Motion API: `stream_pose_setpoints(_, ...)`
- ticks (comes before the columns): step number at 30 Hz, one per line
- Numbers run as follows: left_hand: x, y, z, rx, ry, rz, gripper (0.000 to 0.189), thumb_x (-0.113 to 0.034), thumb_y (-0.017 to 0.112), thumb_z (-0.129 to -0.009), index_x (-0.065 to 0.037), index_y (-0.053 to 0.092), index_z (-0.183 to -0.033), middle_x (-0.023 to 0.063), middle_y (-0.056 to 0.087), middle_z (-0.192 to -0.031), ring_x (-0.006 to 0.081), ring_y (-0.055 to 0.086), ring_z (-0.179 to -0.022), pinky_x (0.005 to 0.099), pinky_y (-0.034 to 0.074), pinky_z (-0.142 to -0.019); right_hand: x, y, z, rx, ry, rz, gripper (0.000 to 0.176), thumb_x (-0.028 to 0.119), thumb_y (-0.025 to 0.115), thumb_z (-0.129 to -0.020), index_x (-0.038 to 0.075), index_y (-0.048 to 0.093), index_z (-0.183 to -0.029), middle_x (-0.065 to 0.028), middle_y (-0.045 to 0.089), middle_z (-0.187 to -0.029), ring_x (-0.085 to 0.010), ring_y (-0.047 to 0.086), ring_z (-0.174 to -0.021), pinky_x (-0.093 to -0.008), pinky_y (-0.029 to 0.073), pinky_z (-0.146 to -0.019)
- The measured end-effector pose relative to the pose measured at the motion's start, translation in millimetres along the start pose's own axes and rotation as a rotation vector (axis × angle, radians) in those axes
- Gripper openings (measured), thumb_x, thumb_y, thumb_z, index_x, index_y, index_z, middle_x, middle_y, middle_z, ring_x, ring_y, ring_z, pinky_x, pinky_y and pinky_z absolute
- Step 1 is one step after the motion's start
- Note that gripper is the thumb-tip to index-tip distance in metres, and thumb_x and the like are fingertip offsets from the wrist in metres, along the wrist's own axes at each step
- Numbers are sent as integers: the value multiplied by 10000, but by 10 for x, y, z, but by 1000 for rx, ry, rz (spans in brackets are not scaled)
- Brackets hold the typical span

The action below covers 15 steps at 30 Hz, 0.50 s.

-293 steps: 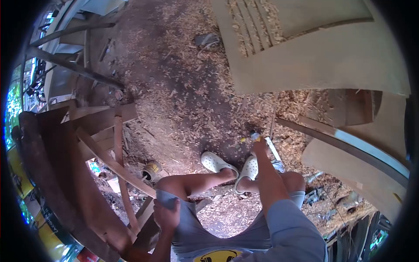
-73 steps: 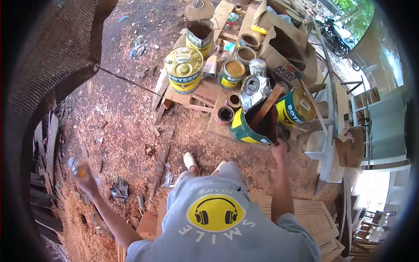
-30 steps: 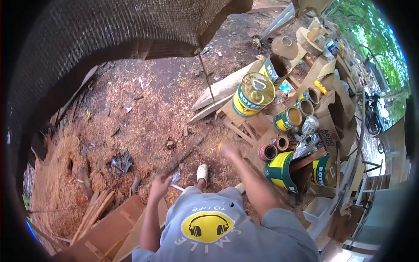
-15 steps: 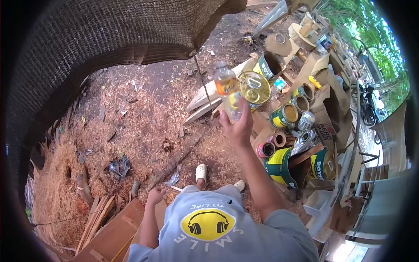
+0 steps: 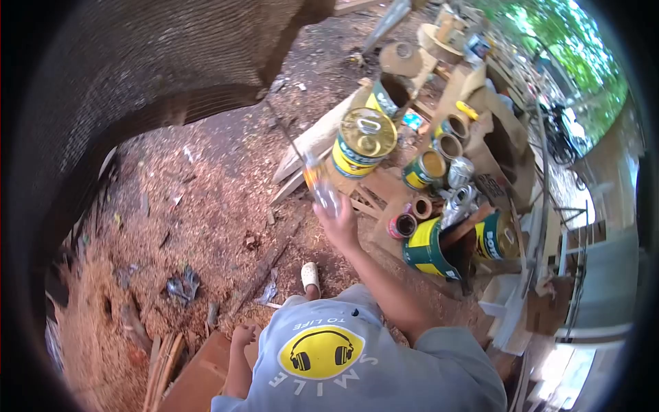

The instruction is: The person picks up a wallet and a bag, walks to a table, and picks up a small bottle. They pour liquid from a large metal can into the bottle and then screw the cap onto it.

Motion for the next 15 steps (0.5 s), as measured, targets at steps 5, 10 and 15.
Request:
stream_pose_setpoints(5,-342,-158,-107,-86,83,145,350,-273,628,-912,60,657,-1015,144,706,-793,191,689,-598,306,509,-491,851,-407,-331,-240,-610,262,583,286,767,-796,-22,496,-1211,-168,610,-1015,-301,620,-905,-422,499,-786)
stream_pose_setpoints(10,-679,-177,-159,-53,202,284,286,-249,579,-963,33,613,-994,127,687,-761,209,682,-595,310,517,-496,-2211,453,751,365,430,470,418,232,720,-722,88,628,-1104,-119,653,-883,-206,640,-719,-417,507,-580)
stream_pose_setpoints(15,-761,-69,-108,-7,131,315,322,-290,552,-976,29,600,-993,128,688,-774,214,689,-625,303,499,-492,-1435,623,1034,532,496,473,578,316,730,-722,-17,564,-1164,-256,656,-1075,-331,676,-946,-458,534,-813)
Point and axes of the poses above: each hand's wrist, its own z-axis away from the middle knuckle, its own y-axis out of the palm, x = y × z, the point moved 8 cm from there along -z, towards the middle knuckle
